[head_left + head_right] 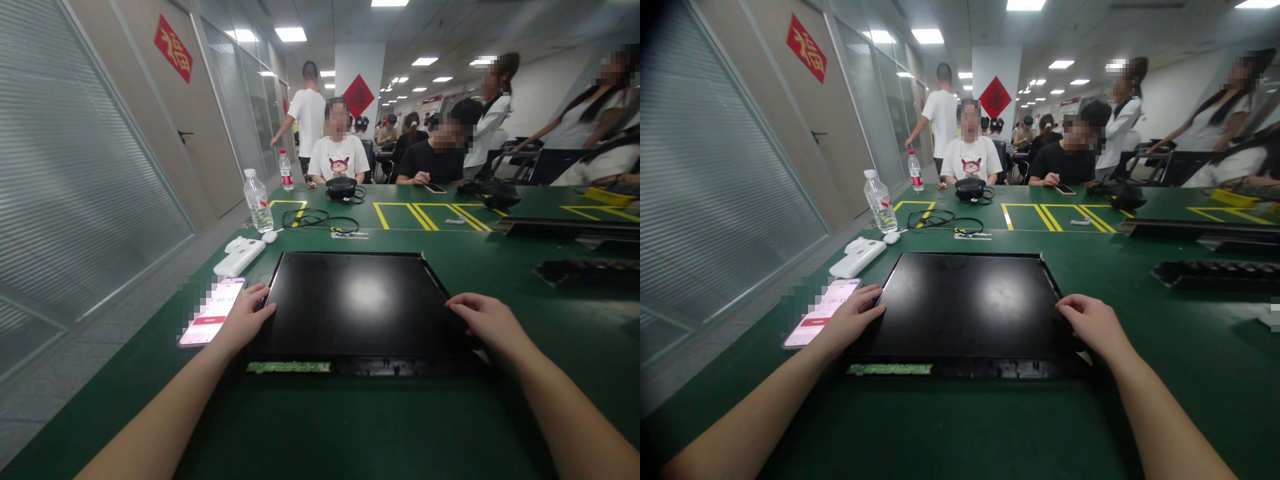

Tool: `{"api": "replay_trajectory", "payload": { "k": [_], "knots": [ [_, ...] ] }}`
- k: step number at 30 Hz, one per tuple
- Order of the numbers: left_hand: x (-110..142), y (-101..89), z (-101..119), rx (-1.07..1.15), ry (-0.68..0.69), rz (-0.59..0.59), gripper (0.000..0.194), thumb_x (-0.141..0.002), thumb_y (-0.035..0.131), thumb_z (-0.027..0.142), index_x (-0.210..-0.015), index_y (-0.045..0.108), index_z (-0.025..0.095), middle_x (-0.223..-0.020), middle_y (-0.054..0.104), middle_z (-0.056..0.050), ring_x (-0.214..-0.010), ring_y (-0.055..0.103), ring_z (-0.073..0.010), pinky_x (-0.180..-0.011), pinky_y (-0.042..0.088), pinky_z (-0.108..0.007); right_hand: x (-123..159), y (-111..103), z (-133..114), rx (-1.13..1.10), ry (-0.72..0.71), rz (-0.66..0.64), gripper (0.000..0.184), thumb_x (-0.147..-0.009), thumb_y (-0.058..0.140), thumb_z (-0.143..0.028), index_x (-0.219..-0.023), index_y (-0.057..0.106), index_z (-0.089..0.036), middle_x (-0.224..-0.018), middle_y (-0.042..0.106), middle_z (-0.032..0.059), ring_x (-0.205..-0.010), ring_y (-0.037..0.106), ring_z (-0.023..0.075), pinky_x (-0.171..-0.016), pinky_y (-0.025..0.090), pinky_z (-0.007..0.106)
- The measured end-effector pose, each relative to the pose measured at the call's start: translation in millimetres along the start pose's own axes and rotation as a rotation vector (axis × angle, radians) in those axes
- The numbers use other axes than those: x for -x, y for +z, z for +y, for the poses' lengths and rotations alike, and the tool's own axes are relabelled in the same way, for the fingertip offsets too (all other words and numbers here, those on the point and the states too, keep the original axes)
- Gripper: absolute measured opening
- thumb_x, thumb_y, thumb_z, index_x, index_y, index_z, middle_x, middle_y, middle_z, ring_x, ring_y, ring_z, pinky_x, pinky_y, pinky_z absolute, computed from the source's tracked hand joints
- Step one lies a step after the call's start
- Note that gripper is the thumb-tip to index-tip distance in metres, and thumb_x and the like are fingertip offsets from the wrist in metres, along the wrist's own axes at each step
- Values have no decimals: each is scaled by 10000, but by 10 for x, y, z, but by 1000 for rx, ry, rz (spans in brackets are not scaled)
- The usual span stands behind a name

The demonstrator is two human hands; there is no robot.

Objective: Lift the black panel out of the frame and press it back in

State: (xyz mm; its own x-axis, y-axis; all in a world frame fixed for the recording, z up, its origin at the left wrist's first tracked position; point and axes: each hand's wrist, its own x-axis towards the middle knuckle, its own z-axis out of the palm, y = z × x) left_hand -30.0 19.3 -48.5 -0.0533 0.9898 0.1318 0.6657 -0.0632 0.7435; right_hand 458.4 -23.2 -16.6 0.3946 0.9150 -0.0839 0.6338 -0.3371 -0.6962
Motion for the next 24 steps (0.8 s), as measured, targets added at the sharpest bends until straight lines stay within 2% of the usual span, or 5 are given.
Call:
{"api": "replay_trajectory", "payload": {
  "k": [4,9,15,24],
  "knots": [
    [7,-24,33,-61,-17,-26,536,-773,648,496,-1193,776,188,-1540,571,-170,-1412,528,-398,-1148,452,-542,27,-4,-32,-43,-6,12,241,-718,636,-398,-787,791,-227,-775,763,49,-503,612,171,-503,511,304],
    [-1,-35,27,-119,-6,-37,505,-779,650,488,-1194,768,224,-1522,588,-144,-1439,497,-385,-1176,417,-532,20,-10,-33,-75,3,10,241,-700,644,-402,-774,787,-222,-784,761,57,-491,594,163,-494,512,307],
    [-21,-3,9,-185,8,-31,524,-803,598,479,-1189,756,161,-1521,567,-197,-1444,490,-395,-1222,347,-533,7,2,-18,-119,1,26,255,-650,662,-438,-732,773,-223,-688,708,48,-527,589,173,-443,464,276],
    [-8,-25,41,-220,-2,-73,548,-819,584,492,-1234,744,172,-1541,548,-182,-1467,461,-394,-1222,348,-532,11,-1,-29,-126,1,28,273,-648,657,-442,-745,780,-218,-727,729,53,-539,593,176,-456,467,280]
  ]
}}
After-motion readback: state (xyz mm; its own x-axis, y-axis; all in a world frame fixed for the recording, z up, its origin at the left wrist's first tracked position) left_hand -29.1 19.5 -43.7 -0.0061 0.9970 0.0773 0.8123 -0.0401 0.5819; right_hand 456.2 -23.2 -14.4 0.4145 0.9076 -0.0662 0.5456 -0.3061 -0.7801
